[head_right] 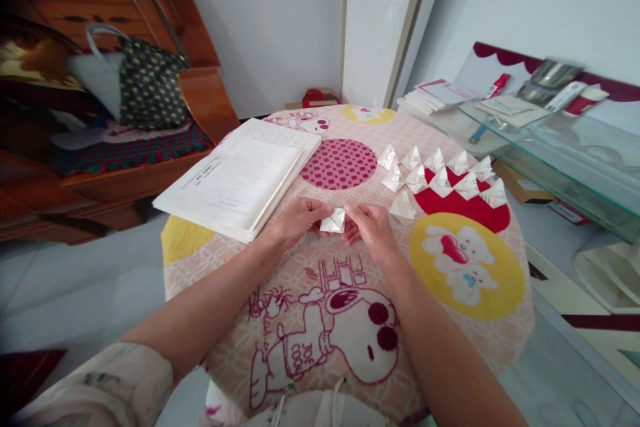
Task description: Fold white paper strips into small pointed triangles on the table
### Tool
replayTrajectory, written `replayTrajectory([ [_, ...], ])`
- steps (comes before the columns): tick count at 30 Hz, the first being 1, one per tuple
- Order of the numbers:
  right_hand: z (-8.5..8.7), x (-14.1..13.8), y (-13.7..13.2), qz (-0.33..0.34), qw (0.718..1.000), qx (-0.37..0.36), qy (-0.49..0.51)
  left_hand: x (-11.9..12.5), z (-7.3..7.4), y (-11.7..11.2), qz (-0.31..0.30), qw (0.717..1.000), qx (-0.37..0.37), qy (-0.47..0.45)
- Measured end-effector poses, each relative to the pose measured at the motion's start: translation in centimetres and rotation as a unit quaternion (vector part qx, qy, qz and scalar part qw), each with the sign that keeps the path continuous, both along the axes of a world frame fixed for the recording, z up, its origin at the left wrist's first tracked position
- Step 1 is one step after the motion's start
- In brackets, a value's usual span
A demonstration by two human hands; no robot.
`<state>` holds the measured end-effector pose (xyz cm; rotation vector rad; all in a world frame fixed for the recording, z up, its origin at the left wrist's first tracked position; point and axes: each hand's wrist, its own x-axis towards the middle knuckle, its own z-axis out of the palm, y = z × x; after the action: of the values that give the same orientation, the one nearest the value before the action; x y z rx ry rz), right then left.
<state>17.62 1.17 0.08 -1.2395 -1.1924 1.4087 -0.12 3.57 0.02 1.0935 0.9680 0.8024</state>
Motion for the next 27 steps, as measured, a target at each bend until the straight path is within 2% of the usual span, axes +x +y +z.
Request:
replayTrajectory([
  [4, 0.18, 0.16, 0.02, 0.072, 0.995, -0.064, 0.000, -0.20, -0.34, 0.36, 0.032, 0.998, 0.046, 0.000],
  [7, 0.22, 0.21, -0.05, 0.108, 0.991, -0.076, -0.014, -0.27, -0.32, 0.36, 0.037, 0.995, 0.091, 0.032],
  [10, 0.13, 0.26, -0.10, 0.115, 0.991, -0.067, -0.015, -0.30, -0.22, 0.26, 0.032, 0.992, 0.109, 0.055],
  [16, 0.10, 0.12, -0.23, 0.117, 0.993, -0.029, -0.016, -0.19, -0.58, 0.36, 0.032, 0.998, 0.060, 0.012],
  [21, 0.22, -0.26, -0.42, 0.071, 0.997, 0.024, -0.012, -0.18, -0.42, 0.32, -0.009, 0.997, -0.009, -0.071],
  [24, 0.31, -0.34, -0.50, 0.064, 0.996, 0.050, -0.018, -0.13, -0.20, 0.22, -0.036, 0.996, -0.019, -0.076],
  [27, 0.48, -0.38, -0.53, 0.077, 0.995, 0.066, -0.018, 0.03, -0.15, 0.19, -0.018, 0.997, -0.013, -0.078],
])
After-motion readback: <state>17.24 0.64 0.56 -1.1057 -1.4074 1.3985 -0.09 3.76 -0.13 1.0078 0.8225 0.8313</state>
